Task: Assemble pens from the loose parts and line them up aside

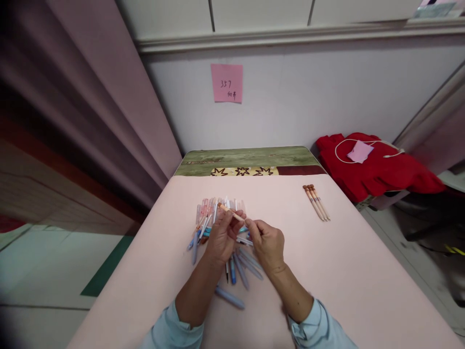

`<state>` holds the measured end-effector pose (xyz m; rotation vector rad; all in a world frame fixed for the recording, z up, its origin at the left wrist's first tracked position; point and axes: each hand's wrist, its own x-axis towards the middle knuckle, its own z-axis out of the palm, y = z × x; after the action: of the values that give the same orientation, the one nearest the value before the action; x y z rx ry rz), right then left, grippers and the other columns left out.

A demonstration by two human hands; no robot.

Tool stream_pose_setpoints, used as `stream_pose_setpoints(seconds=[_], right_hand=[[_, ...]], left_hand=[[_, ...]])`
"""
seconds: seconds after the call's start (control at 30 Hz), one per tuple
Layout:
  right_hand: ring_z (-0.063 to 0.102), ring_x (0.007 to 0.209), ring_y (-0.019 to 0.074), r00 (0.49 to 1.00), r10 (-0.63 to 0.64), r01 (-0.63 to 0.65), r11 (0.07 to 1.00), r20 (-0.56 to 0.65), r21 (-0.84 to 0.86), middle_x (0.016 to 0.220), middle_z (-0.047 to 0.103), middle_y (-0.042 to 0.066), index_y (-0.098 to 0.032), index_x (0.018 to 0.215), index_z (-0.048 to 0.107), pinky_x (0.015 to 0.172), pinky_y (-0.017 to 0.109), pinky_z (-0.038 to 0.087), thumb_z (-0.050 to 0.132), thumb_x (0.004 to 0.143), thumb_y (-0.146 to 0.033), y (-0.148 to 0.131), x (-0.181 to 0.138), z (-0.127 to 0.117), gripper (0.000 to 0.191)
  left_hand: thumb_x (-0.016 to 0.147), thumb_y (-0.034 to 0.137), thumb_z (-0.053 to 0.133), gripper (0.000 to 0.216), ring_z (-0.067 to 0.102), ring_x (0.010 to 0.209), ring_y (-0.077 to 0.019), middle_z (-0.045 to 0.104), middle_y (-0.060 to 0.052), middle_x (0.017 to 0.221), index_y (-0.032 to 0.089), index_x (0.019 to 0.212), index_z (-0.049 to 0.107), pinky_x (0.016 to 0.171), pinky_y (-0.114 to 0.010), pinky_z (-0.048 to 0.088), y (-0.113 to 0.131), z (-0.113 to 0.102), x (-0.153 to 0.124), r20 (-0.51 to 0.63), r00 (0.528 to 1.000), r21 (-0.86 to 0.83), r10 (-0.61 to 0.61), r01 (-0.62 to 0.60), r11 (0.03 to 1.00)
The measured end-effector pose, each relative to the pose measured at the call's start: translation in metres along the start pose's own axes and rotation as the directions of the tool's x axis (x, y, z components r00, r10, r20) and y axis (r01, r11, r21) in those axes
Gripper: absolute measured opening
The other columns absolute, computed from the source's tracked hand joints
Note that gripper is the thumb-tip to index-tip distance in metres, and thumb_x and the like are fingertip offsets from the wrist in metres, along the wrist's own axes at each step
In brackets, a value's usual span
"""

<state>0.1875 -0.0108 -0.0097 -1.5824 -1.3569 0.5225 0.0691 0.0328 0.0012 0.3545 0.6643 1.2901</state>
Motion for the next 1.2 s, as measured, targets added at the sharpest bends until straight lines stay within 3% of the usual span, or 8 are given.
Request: stream_pose_setpoints(seconds=[0.13,0.3,0.53,0.6,0.73,0.9,1.1,1.2], right_hand=[[0.057,0.053,0.0124,0.999,-0.032,0.033,0.999,0.015,-0.012,0.063,0.063,-0.003,-0.02,0.108,0.062,0.055,0.022,0.042,0.062,0.084,-0.046,-0.002,0.0,0.002,0.035],[0.056,0.053,0.0122,1.0,-0.019,0.018,0.999,0.025,0.047,0.062,0.062,-0.003,-0.022,0.087,0.058,0.054,0.022,0.041,0.059,0.086,-0.044,-0.003,-0.003,0.004,0.023],[0.058,0.052,0.0121,0.996,0.01,-0.016,0.998,0.086,0.066,0.058,0.064,0.0,-0.021,0.066,0.062,0.057,0.022,0.042,0.044,0.096,-0.049,-0.001,-0.001,-0.001,0.045],[0.058,0.052,0.012,0.996,0.008,-0.012,0.998,0.085,0.054,0.057,0.064,0.0,-0.021,0.07,0.065,0.056,0.022,0.041,0.044,0.095,-0.05,-0.002,-0.001,-0.001,0.044],[0.057,0.054,0.0123,1.0,-0.014,0.013,1.0,0.017,0.01,0.067,0.067,-0.002,-0.021,0.096,0.065,0.054,0.022,0.041,0.062,0.084,-0.052,-0.004,-0.001,0.002,0.033],[0.054,0.051,0.0114,0.999,-0.014,0.014,1.0,0.037,0.002,0.062,0.065,-0.001,-0.02,0.082,0.064,0.053,0.021,0.039,0.059,0.086,-0.051,-0.003,-0.003,0.001,0.032],[0.055,0.049,0.011,0.988,0.003,-0.005,1.0,0.152,0.012,0.054,0.063,0.0,-0.02,0.061,0.063,0.054,0.022,0.038,0.042,0.096,-0.051,-0.002,-0.001,-0.002,0.051],[0.054,0.048,0.0122,0.989,0.008,-0.011,1.0,0.151,0.015,0.055,0.063,-0.001,-0.022,0.076,0.069,0.05,0.022,0.036,0.05,0.091,-0.055,-0.003,-0.001,-0.001,0.041]], left_hand=[[0.069,0.025,0.081,0.023,0.07,0.073,-0.0136,0.073,-0.005,0.079,0.012,0.081,0.066,0.065,-0.02,0.057,0.003,-0.005,0.006,-0.048,0.997,-0.003,0.059,-0.059,0.998],[0.069,0.024,0.081,0.024,0.07,0.071,-0.0135,0.073,-0.005,0.079,0.012,0.083,0.065,0.062,-0.019,0.057,0.006,-0.008,0.008,-0.074,0.996,0.01,0.054,-0.054,0.999],[0.071,0.027,0.078,0.022,0.071,0.076,-0.0159,0.074,-0.008,0.085,0.012,0.084,0.068,0.06,-0.019,0.057,0.004,-0.009,0.005,-0.058,0.998,0.061,0.009,-0.006,0.998],[0.07,0.027,0.079,0.022,0.071,0.074,-0.0151,0.074,-0.008,0.084,0.012,0.083,0.068,0.061,-0.019,0.057,0.005,-0.008,0.005,-0.068,0.997,0.06,0.022,-0.018,0.998],[0.066,0.03,0.082,0.027,0.07,0.071,-0.0141,0.073,-0.007,0.081,0.013,0.081,0.067,0.061,-0.02,0.055,0.005,-0.006,0.004,-0.077,0.995,0.099,0.059,-0.051,0.994],[0.069,0.034,0.08,0.026,0.061,0.057,-0.0077,0.072,-0.006,0.078,0.012,0.08,0.069,0.049,-0.015,0.046,0.002,-0.009,0.005,-0.043,0.996,0.193,0.079,-0.069,0.979],[0.073,0.039,0.076,0.03,0.052,0.051,-0.0048,0.069,-0.005,0.073,0.01,0.082,0.074,0.045,-0.015,0.038,0.001,-0.013,0.006,0.021,0.995,0.28,0.094,-0.096,0.955],[0.072,0.039,0.076,0.03,0.052,0.052,-0.0051,0.068,-0.004,0.071,0.01,0.08,0.074,0.046,-0.016,0.039,0.002,-0.012,0.005,0.019,0.996,0.288,0.092,-0.093,0.953]])
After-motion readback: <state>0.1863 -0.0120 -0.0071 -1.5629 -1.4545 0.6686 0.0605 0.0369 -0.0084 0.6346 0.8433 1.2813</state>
